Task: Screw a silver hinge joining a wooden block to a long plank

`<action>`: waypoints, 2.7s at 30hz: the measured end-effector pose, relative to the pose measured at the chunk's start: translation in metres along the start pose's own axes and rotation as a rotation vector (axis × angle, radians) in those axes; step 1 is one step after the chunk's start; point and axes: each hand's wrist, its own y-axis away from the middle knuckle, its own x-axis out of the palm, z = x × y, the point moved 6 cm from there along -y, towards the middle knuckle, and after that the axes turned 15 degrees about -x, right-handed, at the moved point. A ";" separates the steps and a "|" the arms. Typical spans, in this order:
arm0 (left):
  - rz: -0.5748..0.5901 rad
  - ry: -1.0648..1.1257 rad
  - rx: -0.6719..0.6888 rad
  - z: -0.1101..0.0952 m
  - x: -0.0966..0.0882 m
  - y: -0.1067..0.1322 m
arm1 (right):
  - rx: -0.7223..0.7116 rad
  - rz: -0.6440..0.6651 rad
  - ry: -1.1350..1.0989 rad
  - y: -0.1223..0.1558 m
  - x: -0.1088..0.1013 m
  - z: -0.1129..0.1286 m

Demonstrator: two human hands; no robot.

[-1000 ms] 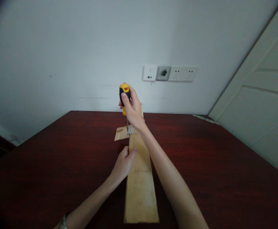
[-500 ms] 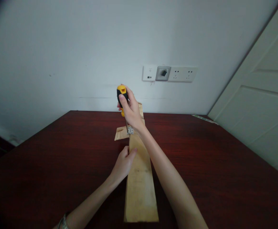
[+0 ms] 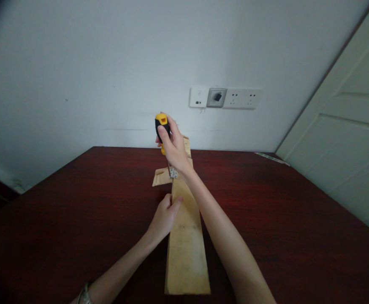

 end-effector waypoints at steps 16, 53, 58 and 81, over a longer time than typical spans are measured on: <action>0.009 -0.030 0.014 0.000 0.003 0.002 | 0.021 -0.024 -0.012 0.001 -0.001 -0.003; 0.016 -0.074 -0.024 0.005 0.004 -0.001 | 0.217 0.116 -0.120 0.003 0.012 -0.005; 0.029 -0.067 -0.016 0.006 0.006 0.000 | 0.194 0.087 -0.108 0.004 0.013 -0.002; -0.019 -0.088 -0.010 0.001 -0.001 0.001 | 0.216 0.135 -0.267 0.004 0.015 -0.005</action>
